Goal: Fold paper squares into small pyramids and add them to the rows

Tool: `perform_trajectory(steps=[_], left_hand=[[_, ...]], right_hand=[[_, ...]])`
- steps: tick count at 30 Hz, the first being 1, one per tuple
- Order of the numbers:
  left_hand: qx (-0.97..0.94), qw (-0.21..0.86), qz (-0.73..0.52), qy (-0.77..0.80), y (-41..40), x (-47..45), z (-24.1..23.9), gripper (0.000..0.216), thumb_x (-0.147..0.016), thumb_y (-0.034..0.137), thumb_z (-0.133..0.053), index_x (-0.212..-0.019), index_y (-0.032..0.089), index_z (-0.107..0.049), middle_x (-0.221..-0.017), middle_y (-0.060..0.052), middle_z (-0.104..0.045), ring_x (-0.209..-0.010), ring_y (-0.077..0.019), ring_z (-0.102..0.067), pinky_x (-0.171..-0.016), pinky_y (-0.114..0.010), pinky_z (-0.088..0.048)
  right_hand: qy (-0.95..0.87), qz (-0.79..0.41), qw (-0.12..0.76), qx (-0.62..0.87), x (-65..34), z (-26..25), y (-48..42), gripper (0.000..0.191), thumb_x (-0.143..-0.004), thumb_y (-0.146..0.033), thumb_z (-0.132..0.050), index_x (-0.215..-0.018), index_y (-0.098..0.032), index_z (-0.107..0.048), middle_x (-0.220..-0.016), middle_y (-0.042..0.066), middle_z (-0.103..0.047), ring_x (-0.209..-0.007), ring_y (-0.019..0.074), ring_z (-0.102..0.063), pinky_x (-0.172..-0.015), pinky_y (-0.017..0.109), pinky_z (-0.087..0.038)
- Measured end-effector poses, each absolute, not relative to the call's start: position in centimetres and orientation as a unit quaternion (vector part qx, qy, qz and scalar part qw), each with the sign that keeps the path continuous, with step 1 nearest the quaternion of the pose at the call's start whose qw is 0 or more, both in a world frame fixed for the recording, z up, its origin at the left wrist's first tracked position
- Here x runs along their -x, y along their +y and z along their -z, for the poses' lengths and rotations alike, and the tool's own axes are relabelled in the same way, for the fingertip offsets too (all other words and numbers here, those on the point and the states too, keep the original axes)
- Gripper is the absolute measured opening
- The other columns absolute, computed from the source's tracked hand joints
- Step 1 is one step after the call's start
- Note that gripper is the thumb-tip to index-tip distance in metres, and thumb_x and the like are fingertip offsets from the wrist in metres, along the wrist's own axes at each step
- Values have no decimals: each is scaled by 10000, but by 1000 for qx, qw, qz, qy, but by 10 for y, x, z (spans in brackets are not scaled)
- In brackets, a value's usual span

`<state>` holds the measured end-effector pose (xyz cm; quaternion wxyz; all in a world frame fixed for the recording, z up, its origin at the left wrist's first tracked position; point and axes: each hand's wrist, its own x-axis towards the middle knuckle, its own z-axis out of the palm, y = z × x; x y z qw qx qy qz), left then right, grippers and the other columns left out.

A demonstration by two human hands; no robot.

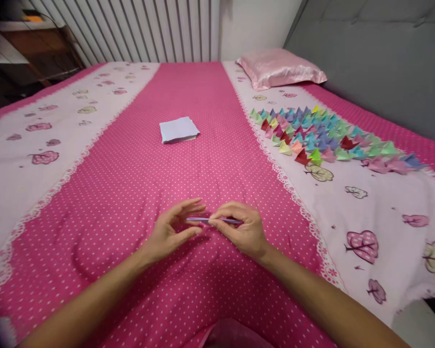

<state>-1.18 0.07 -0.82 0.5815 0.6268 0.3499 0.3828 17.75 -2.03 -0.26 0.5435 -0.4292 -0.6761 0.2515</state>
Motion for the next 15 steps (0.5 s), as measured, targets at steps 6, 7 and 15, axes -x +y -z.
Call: perform_trajectory(steps=[6, 7, 15], left_hand=[[-577, 665, -344, 328, -6, -1, 19, 283, -795, 314, -640, -1031, 158, -641, -1019, -95, -666, -830, -158, -637, -767, -302, -523], [-569, 668, -348, 329, -6, -1, 20, 254, -803, 332, -627, -978, 150, -656, -969, -86, -674, -795, -150, -637, -751, -292, -522], [-466, 726, -376, 337, -1, 3, 17, 221, -811, 344, -624, -898, 140, -635, -861, -56, -670, -782, -146, -645, -798, -301, -510]], right_hand=[[-665, -253, 561, 423, -171, 9, -25, 41, -743, -166, -678, -742, -207, -678, -695, 13, -668, -631, 137, -618, -569, 249, -500], [-666, -257, 559, 421, -170, 9, -25, 35, -744, -172, -680, -746, -207, -676, -700, 15, -666, -637, 138, -616, -568, 249, -498], [-688, -360, 503, 380, -176, 9, -24, 294, -728, -353, -706, -978, -205, -664, -899, 64, -635, -733, 158, -577, -548, 245, -468]])
